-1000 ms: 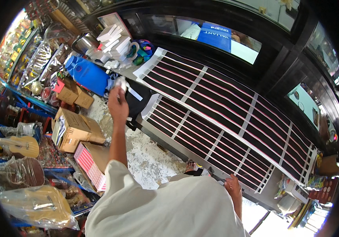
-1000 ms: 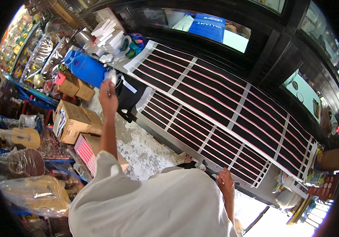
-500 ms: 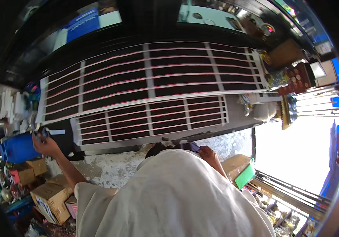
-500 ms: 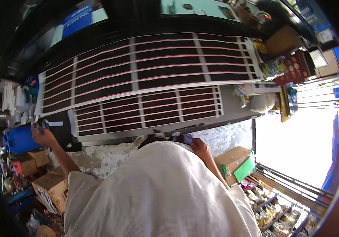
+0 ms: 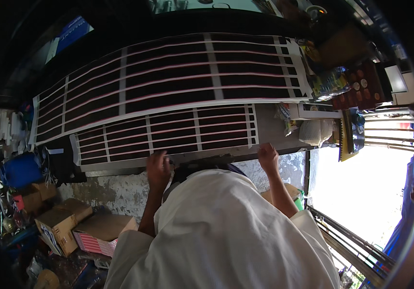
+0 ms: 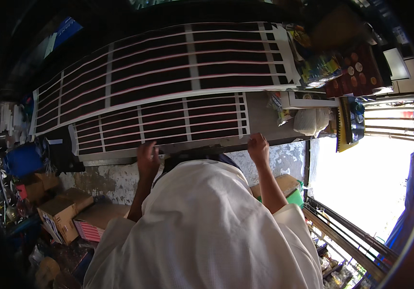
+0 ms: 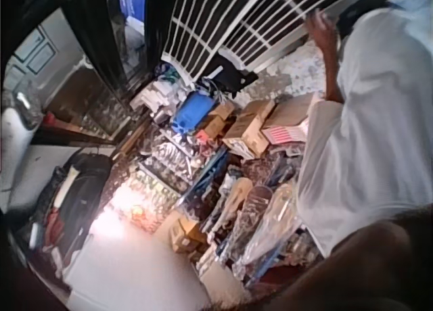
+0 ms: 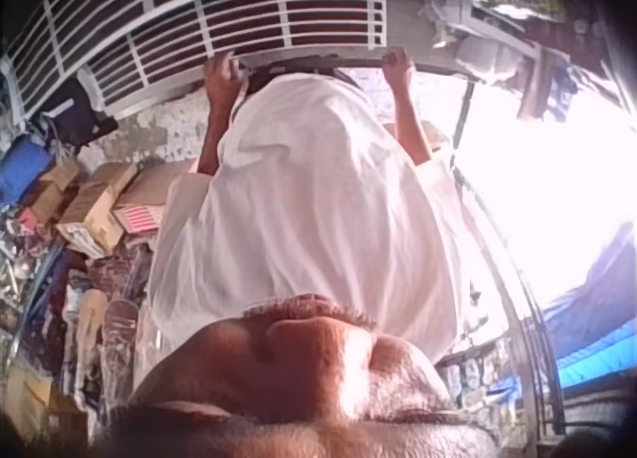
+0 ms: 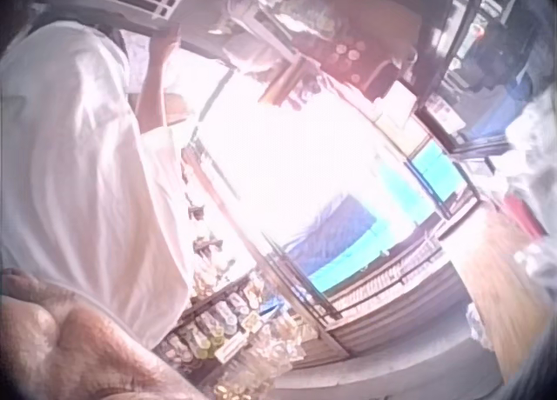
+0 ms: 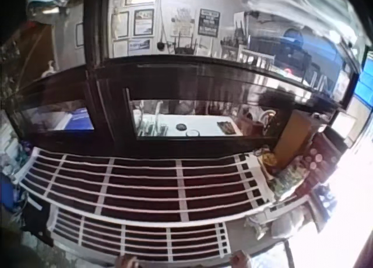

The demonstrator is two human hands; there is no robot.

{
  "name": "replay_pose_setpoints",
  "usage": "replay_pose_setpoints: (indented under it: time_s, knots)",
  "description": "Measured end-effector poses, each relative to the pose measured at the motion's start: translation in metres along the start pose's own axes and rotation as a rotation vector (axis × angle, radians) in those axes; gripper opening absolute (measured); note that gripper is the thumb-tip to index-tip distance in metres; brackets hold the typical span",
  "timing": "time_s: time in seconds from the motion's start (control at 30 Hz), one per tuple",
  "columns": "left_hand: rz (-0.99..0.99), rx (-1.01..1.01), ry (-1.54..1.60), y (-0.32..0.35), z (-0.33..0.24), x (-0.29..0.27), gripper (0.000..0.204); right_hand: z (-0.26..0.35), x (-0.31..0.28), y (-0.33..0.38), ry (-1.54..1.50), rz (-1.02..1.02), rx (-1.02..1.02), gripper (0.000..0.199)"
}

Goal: The person aligns and secures multiple solar panel frames on a workbench using both hands. They repeatedly adjust the frames to ensure proper alignment and press down on the edges to secure them in place.

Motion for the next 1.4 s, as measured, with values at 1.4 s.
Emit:
replay_pose_setpoints:
  time_s: [1.4]
  knots:
    - [-0.051,-0.047,-0.234,0.006,-0.119,0.128,0.027,-0.021,0.037,-0.062,0.051,0.469,0.116,0.020]
Point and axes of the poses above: each hand's wrist, its own y-axis away from the middle knuckle, its own x-axis out of the palm, z = x × y, the point moved 5 cm from there along -y, towards the middle knuckle, and after that the axes turned 8 degrees about -z, right-handed, at the moved point
